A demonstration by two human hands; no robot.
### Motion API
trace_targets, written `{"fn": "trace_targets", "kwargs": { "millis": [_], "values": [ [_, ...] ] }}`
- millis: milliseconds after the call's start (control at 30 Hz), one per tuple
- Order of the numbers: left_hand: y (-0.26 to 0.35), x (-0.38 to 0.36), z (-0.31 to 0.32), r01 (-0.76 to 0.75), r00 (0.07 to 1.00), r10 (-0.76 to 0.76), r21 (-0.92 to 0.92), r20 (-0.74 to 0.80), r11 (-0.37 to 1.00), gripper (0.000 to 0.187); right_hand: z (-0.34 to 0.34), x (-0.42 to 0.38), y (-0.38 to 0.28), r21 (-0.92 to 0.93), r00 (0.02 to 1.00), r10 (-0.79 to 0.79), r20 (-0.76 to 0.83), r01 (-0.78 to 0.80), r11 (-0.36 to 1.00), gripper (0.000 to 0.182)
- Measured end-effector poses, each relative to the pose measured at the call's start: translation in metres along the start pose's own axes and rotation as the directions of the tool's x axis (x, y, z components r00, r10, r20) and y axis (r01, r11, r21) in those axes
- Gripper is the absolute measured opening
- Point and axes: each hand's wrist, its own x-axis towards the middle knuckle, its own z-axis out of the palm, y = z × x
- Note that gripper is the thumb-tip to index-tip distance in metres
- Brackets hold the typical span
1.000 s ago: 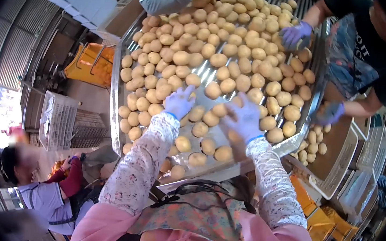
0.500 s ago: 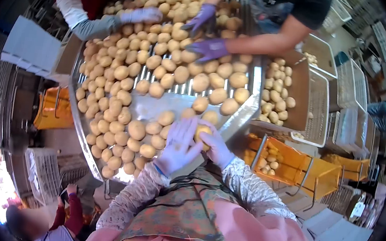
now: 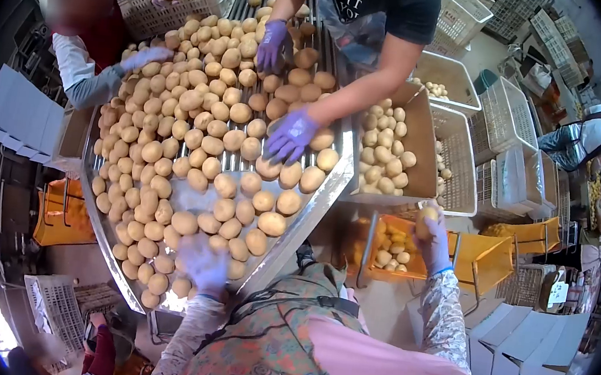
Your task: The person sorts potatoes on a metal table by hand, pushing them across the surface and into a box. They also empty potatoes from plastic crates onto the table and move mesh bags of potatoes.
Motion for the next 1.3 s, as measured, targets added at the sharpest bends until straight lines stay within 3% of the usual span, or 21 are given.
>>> {"fn": "trace_targets", "kwargs": {
  "millis": [67, 133, 333, 367, 400, 533, 567, 600, 633, 667, 733, 800, 867, 900, 933, 967, 1000, 1133, 1167, 1233, 1300],
  "values": [
    [0.028, 0.002, -0.012, -0.103, 0.986, 0.113, -0.085, 0.120, 0.991, 0.090, 0.033, -0.002, -0.030, -0.211, 0.934, -0.337, -0.118, 0.309, 0.928, 0.052],
    [0.040, 0.009, -0.042, -0.313, 0.913, 0.368, -0.277, 0.176, 0.909, 0.086, 0.056, 0.003, -0.056, -0.253, 0.717, -0.687, -0.119, 0.647, 0.720, 0.059],
    [-0.022, 0.006, -0.081, -0.211, 0.959, 0.272, -0.448, 0.076, 0.869, 0.043, 0.059, -0.009, -0.126, -0.195, 0.419, -0.905, -0.073, 0.884, 0.425, 0.066],
    [-0.035, -0.002, -0.084, -0.050, 0.977, 0.152, -0.533, 0.150, 0.845, 0.042, 0.048, -0.004, -0.124, -0.192, 0.430, -0.901, -0.062, 0.881, 0.433, 0.066],
    [-0.048, -0.008, -0.086, 0.111, 0.972, 0.040, -0.602, 0.232, 0.791, 0.040, 0.032, 0.002, -0.117, -0.225, 0.484, -0.871, -0.088, 0.842, 0.491, 0.064],
    [-0.092, -0.027, -0.078, 0.157, 0.983, -0.058, -0.642, 0.172, 0.751, 0.043, -0.105, 0.044, -0.036, -0.518, 0.769, -0.623, -0.146, 0.477, 0.710, 0.060],
    [-0.100, -0.023, -0.072, 0.056, 0.998, -0.059, -0.494, 0.011, 0.868, 0.046, -0.115, 0.041, -0.016, -0.494, 0.939, -0.318, -0.133, 0.216, 0.842, 0.062],
    [-0.109, -0.021, -0.066, -0.010, 0.991, -0.032, -0.301, -0.132, 0.954, 0.049, -0.191, 0.090, 0.042, -0.821, 0.957, -0.276, -0.087, 0.088, 0.565, 0.064],
    [-0.112, -0.019, -0.051, 0.129, 0.981, -0.139, -0.079, -0.134, 0.988, 0.056, -0.114, 0.044, 0.026, -0.962, 0.944, -0.247, -0.219, -0.252, -0.108, 0.063],
    [-0.104, -0.014, -0.030, 0.254, 0.962, -0.235, 0.135, -0.142, 0.958, 0.063, -0.090, 0.036, 0.034, -0.979, 0.957, -0.288, 0.037, -0.023, -0.203, 0.070],
    [-0.071, -0.005, 0.016, 0.135, 0.988, -0.123, 0.144, -0.091, 0.980, 0.073, -0.047, 0.066, 0.064, -0.874, 0.846, -0.344, 0.406, 0.470, 0.125, 0.062],
    [-0.001, 0.014, -0.010, 0.294, 0.956, -0.294, -0.011, -0.016, 0.956, 0.084, 0.088, 0.042, 0.044, -0.728, 0.756, -0.274, 0.594, 0.651, 0.218, 0.059],
    [0.030, 0.018, -0.045, 0.097, 0.981, -0.073, -0.128, 0.177, 0.987, 0.084, 0.152, 0.057, 0.050, -0.538, 0.519, -0.163, 0.839, 0.838, -0.097, 0.062],
    [0.024, 0.008, -0.043, 0.106, 0.981, -0.083, -0.130, 0.175, 0.986, 0.084, 0.184, 0.058, 0.052, -0.438, 0.419, -0.130, 0.899, 0.873, -0.216, 0.065],
    [0.011, -0.012, -0.039, -0.058, 0.986, 0.090, -0.218, 0.141, 0.974, 0.083, 0.211, 0.055, 0.057, -0.325, 0.316, -0.084, 0.945, 0.887, -0.327, 0.068],
    [-0.004, -0.027, -0.039, -0.222, 0.962, 0.259, -0.296, 0.090, 0.929, 0.081, 0.226, 0.056, 0.071, -0.276, 0.282, -0.026, 0.959, 0.910, -0.309, 0.070],
    [-0.019, -0.040, -0.048, -0.218, 0.963, 0.253, -0.292, 0.087, 0.931, 0.081, 0.239, 0.058, 0.087, -0.228, 0.247, 0.030, 0.969, 0.931, -0.286, 0.073],
    [-0.093, -0.076, -0.092, 0.017, 0.952, 0.008, -0.079, 0.307, 0.997, 0.075, 0.294, 0.025, 0.125, -0.219, 0.234, 0.040, 0.972, 0.950, -0.224, 0.074],
    [-0.104, -0.079, -0.085, 0.023, 0.951, 0.001, -0.075, 0.309, 0.997, 0.075, 0.307, 0.013, 0.134, -0.126, 0.151, 0.127, 0.980, 0.974, -0.189, 0.074],
    [-0.122, -0.080, -0.055, 0.354, 0.935, -0.353, 0.067, -0.026, 0.933, 0.076, 0.331, -0.014, 0.159, 0.015, 0.021, 0.225, 0.974, 0.988, -0.156, 0.071],
    [-0.091, -0.053, -0.050, 0.353, 0.936, -0.353, 0.027, 0.010, 0.935, 0.078, 0.329, -0.037, 0.189, 0.062, -0.020, 0.245, 0.969, 0.985, -0.164, 0.069]
  ]
}}
